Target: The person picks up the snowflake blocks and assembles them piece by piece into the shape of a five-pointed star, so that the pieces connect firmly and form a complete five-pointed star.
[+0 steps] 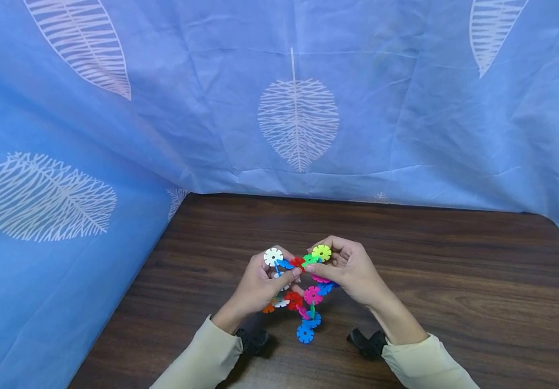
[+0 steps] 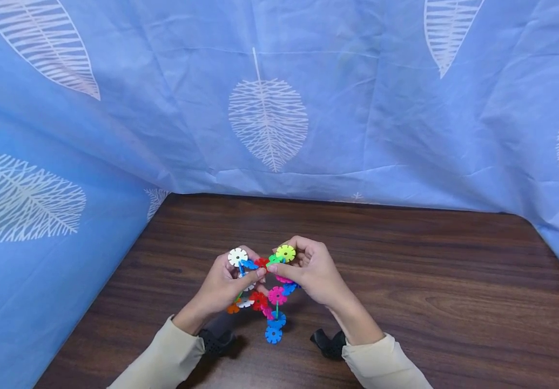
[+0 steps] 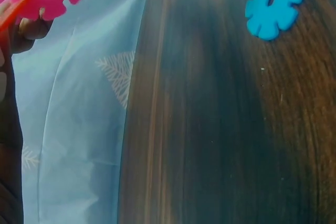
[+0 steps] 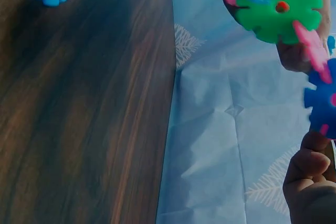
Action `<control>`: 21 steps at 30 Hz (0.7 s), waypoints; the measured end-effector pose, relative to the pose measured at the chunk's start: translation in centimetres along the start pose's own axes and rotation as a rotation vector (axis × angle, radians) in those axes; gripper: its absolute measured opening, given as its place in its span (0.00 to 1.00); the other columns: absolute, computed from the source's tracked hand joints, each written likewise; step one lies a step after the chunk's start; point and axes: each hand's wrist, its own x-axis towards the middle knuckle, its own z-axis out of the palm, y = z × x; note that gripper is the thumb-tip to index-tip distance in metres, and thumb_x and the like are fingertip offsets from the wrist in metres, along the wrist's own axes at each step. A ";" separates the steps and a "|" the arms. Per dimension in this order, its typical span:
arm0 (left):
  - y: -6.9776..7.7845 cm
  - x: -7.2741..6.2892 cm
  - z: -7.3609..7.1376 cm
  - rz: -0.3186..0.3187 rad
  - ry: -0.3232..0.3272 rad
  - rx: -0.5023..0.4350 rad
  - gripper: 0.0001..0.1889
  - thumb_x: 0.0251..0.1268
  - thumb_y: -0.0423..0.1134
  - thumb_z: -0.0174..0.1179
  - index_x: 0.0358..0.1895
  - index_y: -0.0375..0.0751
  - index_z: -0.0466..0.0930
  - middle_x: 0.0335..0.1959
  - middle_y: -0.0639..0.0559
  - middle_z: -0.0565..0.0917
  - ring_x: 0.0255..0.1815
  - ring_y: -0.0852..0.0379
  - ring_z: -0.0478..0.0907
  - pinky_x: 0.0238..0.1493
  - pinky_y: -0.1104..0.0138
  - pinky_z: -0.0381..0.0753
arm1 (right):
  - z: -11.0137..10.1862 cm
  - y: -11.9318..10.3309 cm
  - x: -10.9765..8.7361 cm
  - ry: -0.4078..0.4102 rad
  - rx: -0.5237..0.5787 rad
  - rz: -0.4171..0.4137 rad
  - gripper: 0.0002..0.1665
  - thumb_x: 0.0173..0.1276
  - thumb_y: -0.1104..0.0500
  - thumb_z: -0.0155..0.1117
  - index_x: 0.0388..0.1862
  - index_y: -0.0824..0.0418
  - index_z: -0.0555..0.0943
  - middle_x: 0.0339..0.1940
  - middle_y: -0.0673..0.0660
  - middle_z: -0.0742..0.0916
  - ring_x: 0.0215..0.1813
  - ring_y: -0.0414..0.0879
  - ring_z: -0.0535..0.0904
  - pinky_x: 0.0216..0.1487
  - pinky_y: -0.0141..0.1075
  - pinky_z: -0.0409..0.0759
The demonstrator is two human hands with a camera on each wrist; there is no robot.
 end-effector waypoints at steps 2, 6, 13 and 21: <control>0.0 0.0 0.0 0.005 0.000 0.003 0.10 0.71 0.26 0.63 0.51 0.28 0.76 0.40 0.32 0.86 0.32 0.56 0.88 0.43 0.63 0.88 | 0.0 0.0 0.1 -0.001 -0.012 0.003 0.16 0.67 0.71 0.72 0.50 0.75 0.78 0.48 0.66 0.85 0.44 0.43 0.86 0.46 0.34 0.87; -0.2 0.1 0.0 -0.009 -0.007 0.017 0.11 0.77 0.32 0.60 0.53 0.28 0.76 0.41 0.34 0.87 0.36 0.57 0.88 0.45 0.64 0.88 | 0.0 -0.1 0.1 0.006 -0.051 0.022 0.16 0.71 0.68 0.69 0.54 0.73 0.77 0.46 0.65 0.85 0.43 0.45 0.86 0.44 0.37 0.88; 0.3 -0.2 -0.3 -0.158 -0.022 -0.102 0.19 0.84 0.44 0.49 0.61 0.30 0.71 0.41 0.40 0.88 0.32 0.56 0.87 0.36 0.67 0.86 | -0.1 -0.1 0.3 0.072 -0.251 -0.050 0.23 0.71 0.65 0.71 0.62 0.62 0.76 0.40 0.57 0.88 0.32 0.46 0.79 0.33 0.32 0.81; 0.7 -0.1 -1.1 -0.239 -0.073 -0.266 0.23 0.80 0.40 0.51 0.71 0.31 0.67 0.39 0.51 0.87 0.36 0.58 0.88 0.38 0.67 0.87 | -1.0 -0.6 0.3 -0.021 -0.316 -0.056 0.29 0.69 0.64 0.73 0.67 0.62 0.73 0.51 0.59 0.85 0.43 0.50 0.84 0.40 0.35 0.83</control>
